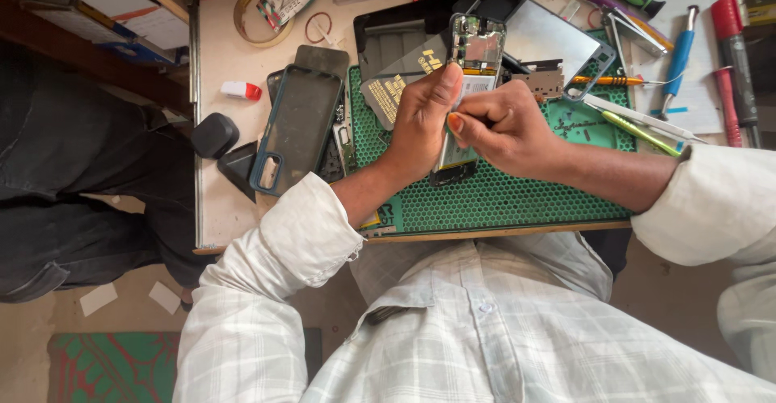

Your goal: The person uses a screwdriver to remove screws from the back of a smartphone, then removes the back cover and battery. They continue to remove internal components and place them on the workbench.

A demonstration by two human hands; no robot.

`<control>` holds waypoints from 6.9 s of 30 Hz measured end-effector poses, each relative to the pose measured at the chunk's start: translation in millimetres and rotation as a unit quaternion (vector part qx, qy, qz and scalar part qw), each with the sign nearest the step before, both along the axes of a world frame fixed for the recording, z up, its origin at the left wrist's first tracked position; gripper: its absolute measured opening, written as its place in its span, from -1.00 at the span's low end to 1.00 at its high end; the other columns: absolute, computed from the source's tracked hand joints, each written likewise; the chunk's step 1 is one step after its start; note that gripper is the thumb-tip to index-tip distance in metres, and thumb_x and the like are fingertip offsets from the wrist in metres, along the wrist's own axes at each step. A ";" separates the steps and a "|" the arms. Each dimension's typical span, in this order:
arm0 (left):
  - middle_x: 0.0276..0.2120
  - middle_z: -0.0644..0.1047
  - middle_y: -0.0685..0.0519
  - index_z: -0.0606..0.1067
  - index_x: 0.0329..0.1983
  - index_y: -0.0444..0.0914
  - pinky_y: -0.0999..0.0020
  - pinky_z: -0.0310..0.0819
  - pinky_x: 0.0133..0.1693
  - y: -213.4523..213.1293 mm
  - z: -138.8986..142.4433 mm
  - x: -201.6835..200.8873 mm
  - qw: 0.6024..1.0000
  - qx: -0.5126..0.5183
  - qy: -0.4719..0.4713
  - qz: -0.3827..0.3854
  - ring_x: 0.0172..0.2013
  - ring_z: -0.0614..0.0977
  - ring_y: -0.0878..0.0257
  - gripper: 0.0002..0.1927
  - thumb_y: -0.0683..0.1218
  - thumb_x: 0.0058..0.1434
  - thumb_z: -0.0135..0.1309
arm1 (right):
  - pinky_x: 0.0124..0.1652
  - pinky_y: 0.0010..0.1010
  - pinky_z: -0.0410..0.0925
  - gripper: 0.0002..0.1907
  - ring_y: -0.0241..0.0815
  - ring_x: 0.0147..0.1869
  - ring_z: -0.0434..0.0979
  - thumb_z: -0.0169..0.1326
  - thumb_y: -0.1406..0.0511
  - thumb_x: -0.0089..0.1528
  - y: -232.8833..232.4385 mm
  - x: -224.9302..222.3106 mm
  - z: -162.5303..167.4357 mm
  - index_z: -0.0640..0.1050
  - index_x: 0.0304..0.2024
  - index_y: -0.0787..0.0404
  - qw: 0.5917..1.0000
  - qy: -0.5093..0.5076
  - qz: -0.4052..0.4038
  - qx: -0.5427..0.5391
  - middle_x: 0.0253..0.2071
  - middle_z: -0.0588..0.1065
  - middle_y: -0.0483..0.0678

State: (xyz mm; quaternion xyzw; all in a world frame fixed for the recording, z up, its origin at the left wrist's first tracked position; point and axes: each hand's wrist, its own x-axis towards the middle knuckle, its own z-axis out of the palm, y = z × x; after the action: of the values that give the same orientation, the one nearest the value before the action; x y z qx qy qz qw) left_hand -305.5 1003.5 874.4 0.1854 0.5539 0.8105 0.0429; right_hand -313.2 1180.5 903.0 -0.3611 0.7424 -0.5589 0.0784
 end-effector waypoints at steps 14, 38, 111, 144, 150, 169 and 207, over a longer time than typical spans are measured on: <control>-0.44 0.41 0.17 0.42 -0.27 -0.28 0.50 0.38 -0.35 0.3 -5.3 -2.1 1.000 0.005 -0.010 -0.013 -0.41 0.44 0.45 -0.53 0.16 0.59 -0.19 | -0.61 -0.49 0.14 -0.60 -0.42 -0.65 0.29 0.03 0.20 0.41 -2.8 -3.2 14.6 0.49 -0.49 0.28 0.999 -0.046 0.005 0.006 -0.69 0.35 -0.19; -0.02 0.59 -0.03 0.40 0.27 -0.38 0.39 0.47 0.09 -7.9 67.7 171.5 0.931 0.137 -0.337 -0.023 -0.06 0.58 0.24 -0.44 0.19 0.54 -0.16 | -0.58 -0.20 0.22 -0.91 -0.07 -0.64 0.39 0.16 0.46 0.09 7.4 143.9 35.6 0.50 -0.46 0.24 0.997 0.056 0.040 0.019 -0.67 0.35 -0.07; -0.10 0.46 0.11 0.34 0.10 -0.33 0.37 0.34 -0.04 -1.8 -7.1 172.2 0.981 0.050 -0.180 0.053 -0.13 0.45 0.35 -0.42 0.29 0.46 -0.13 | -0.38 -0.12 0.38 -0.67 -0.10 -0.56 0.42 -0.01 0.33 0.35 93.1 119.5 -1.2 0.40 -0.54 0.23 0.981 0.190 0.011 -0.026 -0.59 0.36 -0.03; 0.06 0.54 -0.01 0.41 0.26 -0.36 0.33 0.50 0.09 4.1 47.8 67.5 0.959 0.208 -0.147 0.123 0.02 0.58 0.27 -0.60 -0.23 0.38 0.12 | 0.04 -0.51 0.49 -0.29 -0.32 0.05 0.56 0.39 0.45 0.13 -2.9 24.9 36.4 0.29 0.22 0.30 0.933 -0.259 -0.146 -0.203 -0.04 0.49 -0.05; 0.10 0.54 -0.04 0.43 0.28 -0.35 0.35 0.49 0.12 11.5 54.7 66.8 0.958 0.215 -0.132 0.139 0.05 0.57 0.27 -0.62 -0.25 0.41 0.10 | 0.09 -0.51 0.46 -0.29 -0.34 0.08 0.53 0.40 0.45 0.14 -3.4 27.5 38.8 0.30 0.23 0.26 0.929 -0.239 -0.143 -0.244 -0.02 0.47 -0.08; -0.01 0.60 -0.07 0.33 0.22 -0.32 0.27 0.63 0.01 -63.2 75.9 17.5 0.971 -0.224 -0.087 0.001 -0.02 0.68 0.14 -0.39 -0.12 0.14 0.28 | 0.10 -0.14 0.50 -0.70 -0.01 0.01 0.64 0.33 0.43 0.37 77.1 9.6 79.7 0.45 0.02 0.35 0.931 -0.154 -0.115 -0.310 -0.10 0.59 0.17; -0.28 0.69 -0.05 0.45 0.09 -0.29 0.33 0.62 -0.31 0.3 71.9 17.2 0.940 -0.284 0.119 0.148 -0.30 0.77 0.28 -0.64 -0.09 0.31 0.24 | 0.18 -0.33 0.48 -0.45 -0.16 0.19 0.48 0.30 0.49 0.16 23.5 6.2 71.0 0.39 0.16 0.40 0.985 0.097 -0.133 -0.042 0.12 0.38 0.10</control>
State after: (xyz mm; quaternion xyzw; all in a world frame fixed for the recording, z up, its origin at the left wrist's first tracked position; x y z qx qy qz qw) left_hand -288.3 1003.7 946.3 0.1766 0.7831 0.5891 -0.0927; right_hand -307.0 1204.1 974.0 -0.3141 0.7640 -0.5573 -0.0841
